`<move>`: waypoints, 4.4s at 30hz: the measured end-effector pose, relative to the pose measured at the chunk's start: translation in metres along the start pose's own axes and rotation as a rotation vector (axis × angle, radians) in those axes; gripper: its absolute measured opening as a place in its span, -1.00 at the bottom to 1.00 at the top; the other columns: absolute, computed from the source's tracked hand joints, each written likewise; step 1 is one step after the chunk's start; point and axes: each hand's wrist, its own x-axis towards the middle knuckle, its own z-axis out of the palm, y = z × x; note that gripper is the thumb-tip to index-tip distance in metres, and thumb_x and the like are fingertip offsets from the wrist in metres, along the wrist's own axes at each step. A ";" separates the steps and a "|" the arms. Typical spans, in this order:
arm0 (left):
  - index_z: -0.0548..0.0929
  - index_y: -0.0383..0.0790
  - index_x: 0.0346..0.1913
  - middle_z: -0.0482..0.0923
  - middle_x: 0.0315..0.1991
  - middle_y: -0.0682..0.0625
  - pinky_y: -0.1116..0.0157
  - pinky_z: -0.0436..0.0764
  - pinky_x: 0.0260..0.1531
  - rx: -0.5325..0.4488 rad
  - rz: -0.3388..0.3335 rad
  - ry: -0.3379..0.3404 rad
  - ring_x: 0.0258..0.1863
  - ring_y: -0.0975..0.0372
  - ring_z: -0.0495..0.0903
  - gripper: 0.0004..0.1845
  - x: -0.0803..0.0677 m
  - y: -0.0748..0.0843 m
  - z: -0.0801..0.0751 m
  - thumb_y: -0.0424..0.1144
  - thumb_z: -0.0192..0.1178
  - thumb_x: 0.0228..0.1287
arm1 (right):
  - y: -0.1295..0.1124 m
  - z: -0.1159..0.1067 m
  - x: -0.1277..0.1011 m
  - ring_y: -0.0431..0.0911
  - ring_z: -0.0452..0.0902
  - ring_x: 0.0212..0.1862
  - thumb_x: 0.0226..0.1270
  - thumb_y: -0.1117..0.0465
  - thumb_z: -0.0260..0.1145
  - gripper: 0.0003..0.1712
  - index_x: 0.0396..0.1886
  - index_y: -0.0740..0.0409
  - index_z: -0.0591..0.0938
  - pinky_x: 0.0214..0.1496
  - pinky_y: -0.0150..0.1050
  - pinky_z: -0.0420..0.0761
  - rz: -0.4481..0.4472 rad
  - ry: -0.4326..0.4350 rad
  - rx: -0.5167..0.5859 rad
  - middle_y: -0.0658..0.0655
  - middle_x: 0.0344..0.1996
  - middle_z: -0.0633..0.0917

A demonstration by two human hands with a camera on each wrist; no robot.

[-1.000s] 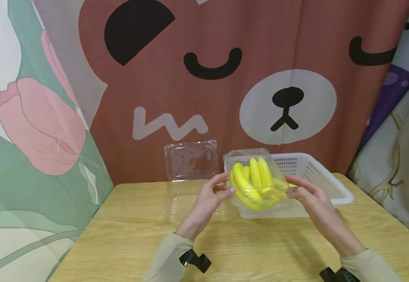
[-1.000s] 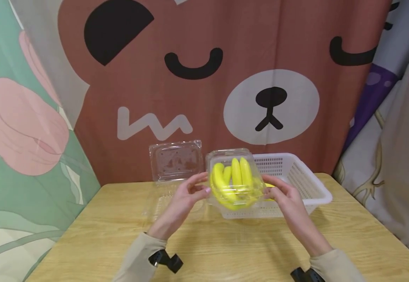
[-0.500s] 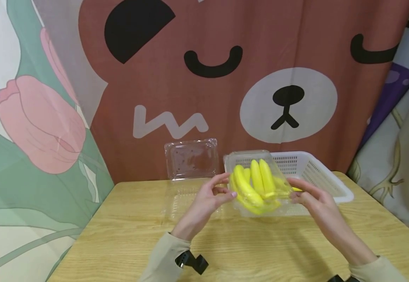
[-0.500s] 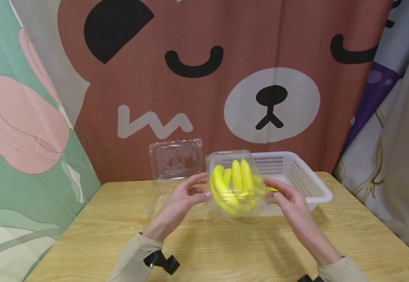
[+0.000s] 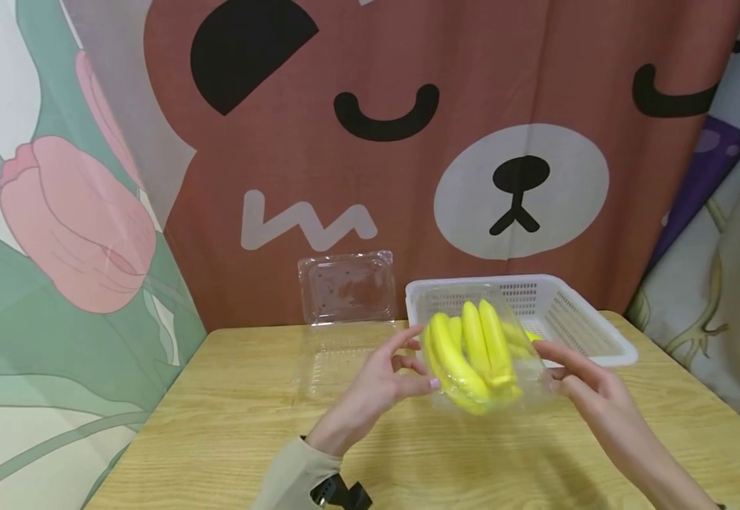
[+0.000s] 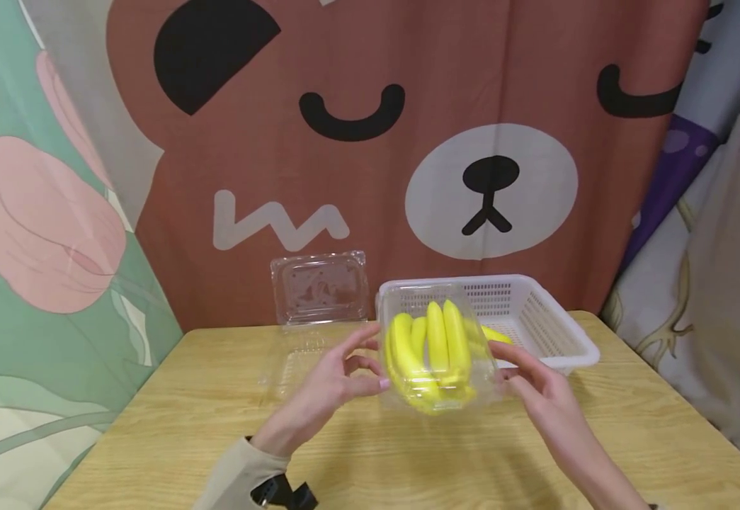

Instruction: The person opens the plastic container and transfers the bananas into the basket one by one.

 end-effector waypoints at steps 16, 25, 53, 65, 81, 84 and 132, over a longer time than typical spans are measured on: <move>0.08 0.13 0.52 0.26 0.17 -0.08 0.20 0.54 -0.14 -0.128 -0.032 -0.088 -0.26 0.20 0.56 0.11 -0.037 -0.004 0.019 -0.49 0.46 -0.05 | 0.012 -0.013 -0.043 -0.27 0.53 -0.01 0.49 0.48 -0.02 -0.39 0.47 0.03 0.34 -0.17 -0.44 0.52 0.040 -0.055 -0.025 -0.26 0.18 0.51; 0.00 0.28 0.52 0.22 0.14 -0.04 0.23 0.59 -0.12 -0.132 -0.042 -0.227 -0.13 0.24 0.52 0.20 -0.052 -0.007 0.024 -0.49 0.48 -0.08 | 0.016 -0.019 -0.060 -0.16 0.60 -0.08 0.50 0.44 -0.03 -0.42 0.46 0.10 0.34 -0.19 -0.33 0.59 0.051 -0.086 -0.036 -0.08 0.12 0.60; -0.18 0.04 0.58 0.33 -0.14 -0.06 0.20 0.69 -0.30 -0.226 -0.168 -0.298 -0.41 0.20 0.67 0.12 -0.054 -0.039 0.044 -0.53 0.33 0.15 | 0.048 -0.021 -0.064 -0.18 0.43 -0.44 0.60 0.24 -0.01 -0.42 0.06 -0.78 0.34 -0.52 -0.28 0.51 0.280 -0.280 -0.094 0.05 -0.22 0.50; -0.24 0.02 0.58 0.39 -0.17 -0.05 0.21 0.69 -0.27 -0.207 -0.198 -0.329 -0.44 0.21 0.68 0.12 -0.048 -0.050 0.043 -0.49 0.32 0.19 | 0.053 -0.026 -0.060 -0.14 0.44 -0.49 0.60 0.17 0.00 -0.41 -0.04 -0.92 0.35 -0.49 -0.30 0.49 0.388 -0.376 -0.047 0.17 -0.14 0.52; -0.18 0.02 0.58 0.60 -0.36 -0.05 0.25 0.56 -0.02 -0.158 -0.250 -0.294 -0.46 0.17 0.69 0.08 -0.045 -0.058 0.045 -0.42 0.34 0.20 | 0.062 -0.029 -0.057 -0.16 0.44 -0.44 0.59 0.20 0.00 -0.38 -0.01 -0.92 0.36 -0.43 -0.31 0.48 0.362 -0.409 -0.042 0.20 -0.12 0.50; -0.17 0.02 0.58 0.60 -0.36 -0.05 0.25 0.58 -0.05 -0.154 -0.245 -0.284 -0.46 0.16 0.69 0.08 -0.045 -0.059 0.045 -0.43 0.34 0.21 | 0.061 -0.029 -0.057 -0.16 0.43 -0.44 0.60 0.22 0.00 -0.39 0.03 -0.87 0.38 -0.44 -0.32 0.48 0.364 -0.410 -0.016 0.17 -0.15 0.48; -0.15 -0.23 0.55 0.34 -0.10 -0.16 0.13 0.69 -0.22 -0.164 -0.303 -0.148 -0.33 0.09 0.65 0.15 -0.042 -0.075 0.045 -0.66 0.29 -0.08 | 0.030 0.036 -0.071 0.25 0.58 0.06 0.05 -0.32 0.43 -0.27 0.22 -0.15 0.60 -0.11 0.19 0.59 -0.525 -0.320 -0.981 0.05 0.14 0.64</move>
